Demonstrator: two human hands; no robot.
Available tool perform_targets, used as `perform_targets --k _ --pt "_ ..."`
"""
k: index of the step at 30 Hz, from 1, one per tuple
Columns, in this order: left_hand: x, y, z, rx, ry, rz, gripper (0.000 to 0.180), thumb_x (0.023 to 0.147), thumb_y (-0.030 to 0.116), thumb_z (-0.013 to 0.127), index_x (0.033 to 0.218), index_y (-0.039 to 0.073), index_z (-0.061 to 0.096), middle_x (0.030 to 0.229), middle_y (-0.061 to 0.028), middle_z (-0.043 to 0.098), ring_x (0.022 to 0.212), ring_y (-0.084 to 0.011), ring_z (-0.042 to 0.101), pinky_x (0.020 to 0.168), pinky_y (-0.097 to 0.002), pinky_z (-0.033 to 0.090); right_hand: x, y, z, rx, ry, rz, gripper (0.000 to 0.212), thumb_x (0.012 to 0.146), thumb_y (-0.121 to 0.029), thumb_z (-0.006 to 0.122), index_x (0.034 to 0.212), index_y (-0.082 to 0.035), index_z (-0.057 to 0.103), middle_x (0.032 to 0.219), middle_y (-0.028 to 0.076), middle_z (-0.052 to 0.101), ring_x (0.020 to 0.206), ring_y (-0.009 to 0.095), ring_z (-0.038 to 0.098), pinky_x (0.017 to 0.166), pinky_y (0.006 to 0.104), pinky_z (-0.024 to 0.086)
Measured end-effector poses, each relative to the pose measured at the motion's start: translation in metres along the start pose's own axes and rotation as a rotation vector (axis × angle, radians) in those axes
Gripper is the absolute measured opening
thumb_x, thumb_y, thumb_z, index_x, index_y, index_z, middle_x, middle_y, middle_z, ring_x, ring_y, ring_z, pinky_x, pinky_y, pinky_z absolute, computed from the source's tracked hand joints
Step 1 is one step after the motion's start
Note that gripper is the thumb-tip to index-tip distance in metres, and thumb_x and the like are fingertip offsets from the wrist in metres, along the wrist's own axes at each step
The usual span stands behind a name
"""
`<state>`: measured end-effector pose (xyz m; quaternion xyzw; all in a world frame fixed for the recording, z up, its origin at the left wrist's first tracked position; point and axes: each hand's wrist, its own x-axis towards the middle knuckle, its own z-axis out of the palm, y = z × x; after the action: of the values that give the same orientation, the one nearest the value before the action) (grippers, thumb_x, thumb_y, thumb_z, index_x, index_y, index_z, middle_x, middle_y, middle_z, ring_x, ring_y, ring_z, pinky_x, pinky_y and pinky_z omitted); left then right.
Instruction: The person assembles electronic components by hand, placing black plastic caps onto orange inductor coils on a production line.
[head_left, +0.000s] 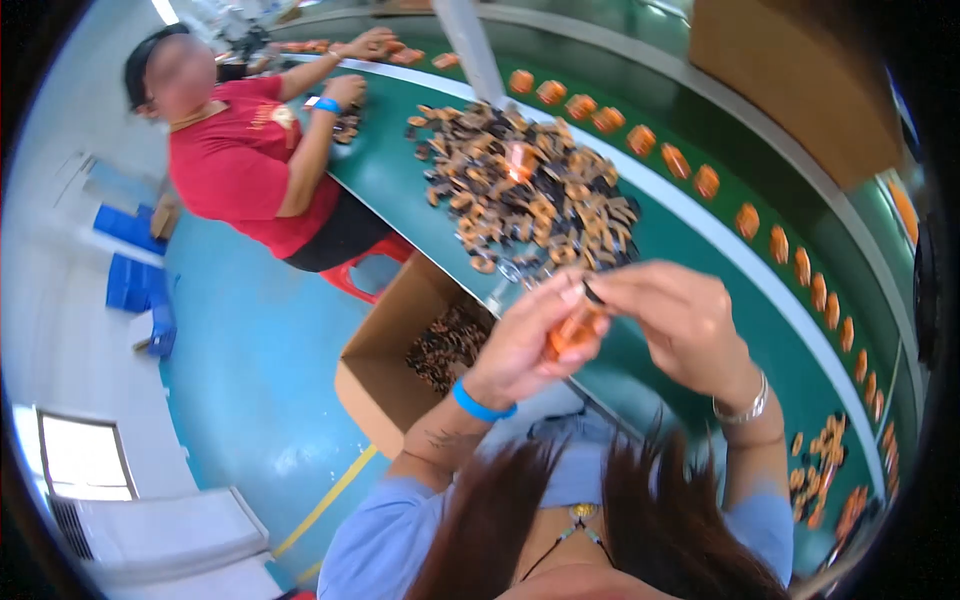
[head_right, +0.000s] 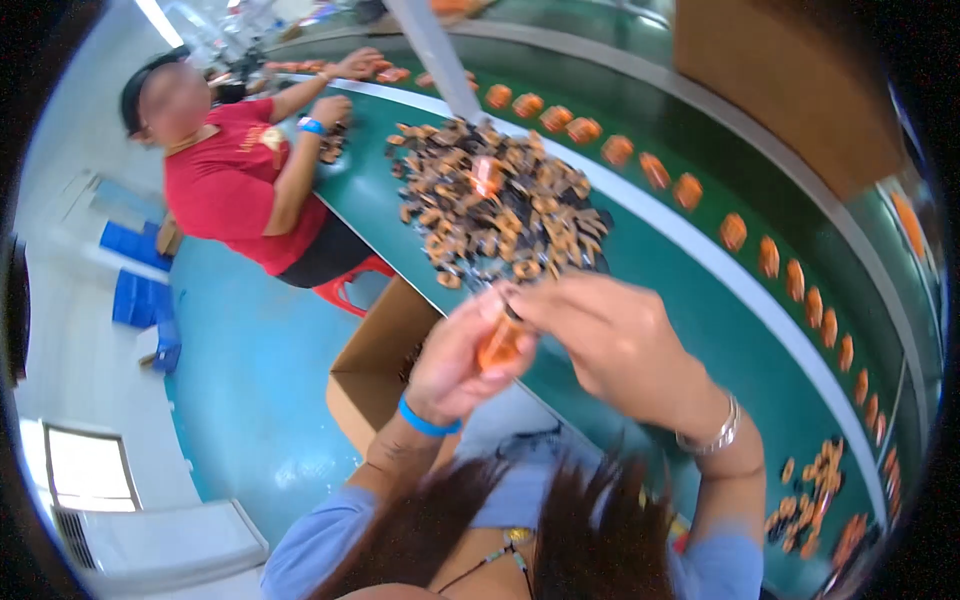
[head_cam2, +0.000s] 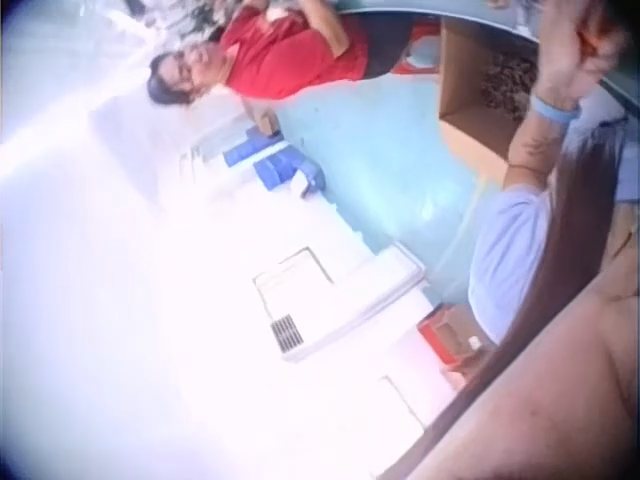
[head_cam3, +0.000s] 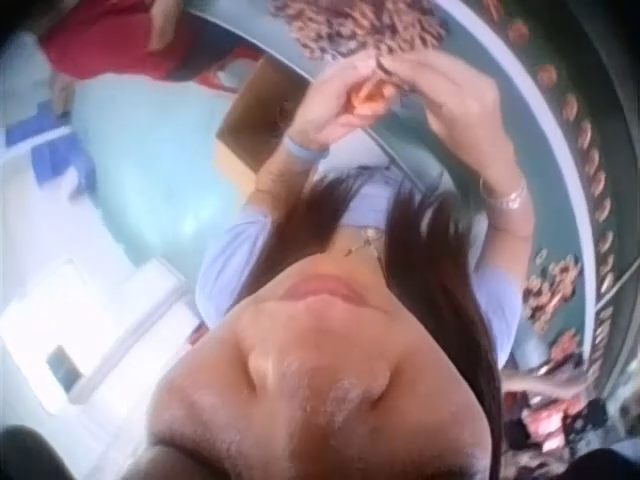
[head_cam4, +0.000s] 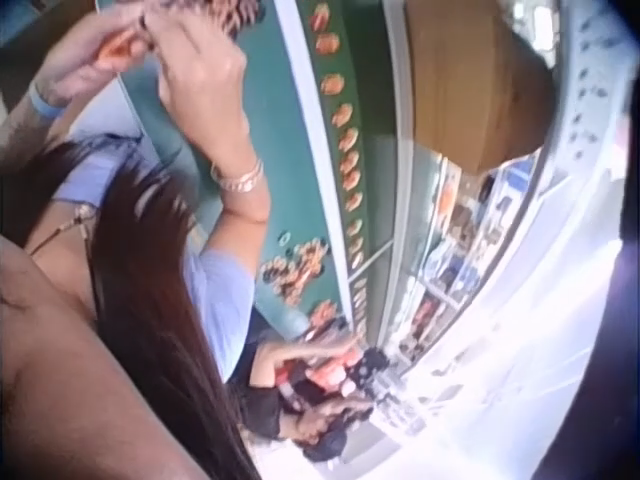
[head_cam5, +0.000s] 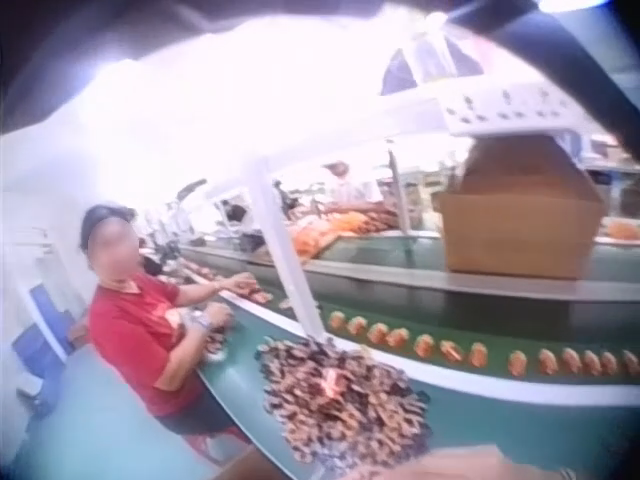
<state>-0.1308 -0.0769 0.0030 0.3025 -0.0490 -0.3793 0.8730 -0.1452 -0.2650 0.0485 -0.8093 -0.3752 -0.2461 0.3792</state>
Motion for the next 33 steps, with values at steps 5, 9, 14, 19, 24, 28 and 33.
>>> perform_targets --k 5,9,14,19,24,28,33 --pt "-0.002 0.011 0.003 0.039 0.097 0.064 0.022 0.099 0.025 0.045 0.117 0.012 0.042 0.087 -0.011 0.056 0.054 -0.0092 0.047 0.035 -0.0137 0.026 0.019 0.005 0.009 -0.022 -0.005 0.049 0.032 0.067 0.013 0.06 0.096 0.002 0.067 0.092 0.013 0.068 0.078 0.026 0.068 0.065 0.0317 0.056" --pt "-0.008 0.031 -0.009 0.066 0.082 0.1 0.024 0.1 0.028 0.044 0.117 0.011 0.042 0.088 -0.0107 0.056 0.055 -0.0083 0.045 0.037 -0.0138 0.025 0.043 0.013 0.024 -0.039 -0.031 -0.054 0.03 0.067 0.012 0.06 0.094 0.002 0.068 0.091 0.015 0.069 0.075 0.026 0.069 0.062 0.0315 0.056" --pt "0.004 0.059 -0.027 0.028 0.095 0.121 0.024 0.1 0.027 0.044 0.117 0.01 0.044 0.087 -0.01 0.056 0.052 -0.0081 0.044 0.038 -0.015 0.025 0.073 0.033 0.044 -0.034 -0.051 -0.07 0.03 0.067 0.013 0.059 0.095 0.004 0.067 0.091 0.016 0.068 0.074 0.027 0.068 0.062 0.0317 0.055" --pt "0.016 0.086 -0.05 -0.03 0.093 0.163 0.024 0.099 0.026 0.044 0.116 0.009 0.044 0.085 -0.0093 0.056 0.051 -0.0084 0.043 0.041 -0.0151 0.027 0.106 0.056 0.064 -0.025 -0.065 -0.109 0.032 0.065 0.013 0.059 0.095 0.006 0.066 0.092 0.017 0.067 0.073 0.029 0.067 0.061 0.0327 0.055" --pt "0.031 0.113 -0.071 -0.064 0.088 0.169 0.02 0.1 0.028 0.045 0.111 0.011 0.044 0.085 -0.0055 0.056 0.052 -0.0045 0.043 0.039 -0.0134 0.023 0.128 0.082 0.085 -0.027 -0.066 -0.128 0.031 0.065 0.011 0.06 0.094 0.006 0.066 0.09 0.016 0.066 0.074 0.029 0.067 0.061 0.0326 0.053" --pt "0.038 0.128 -0.09 -0.077 0.056 0.126 0.025 0.1 0.031 0.045 0.115 0.011 0.044 0.085 -0.0059 0.055 0.05 -0.0041 0.043 0.037 -0.013 0.024 0.153 0.103 0.088 0.088 -0.168 -0.15 0.028 0.066 0.006 0.062 0.094 0.005 0.066 0.089 0.016 0.066 0.073 0.028 0.066 0.06 0.0323 0.052" --pt "0.05 0.138 -0.106 -0.2 -0.012 0.006 0.029 0.1 0.033 0.043 0.118 0.01 0.046 0.082 -0.0063 0.053 0.047 -0.0033 0.041 0.034 -0.0119 0.026 0.167 0.123 0.092 0.027 -0.234 -0.261 0.029 0.066 -0.002 0.064 0.094 0.006 0.065 0.089 0.015 0.066 0.073 0.025 0.066 0.058 0.0304 0.052"
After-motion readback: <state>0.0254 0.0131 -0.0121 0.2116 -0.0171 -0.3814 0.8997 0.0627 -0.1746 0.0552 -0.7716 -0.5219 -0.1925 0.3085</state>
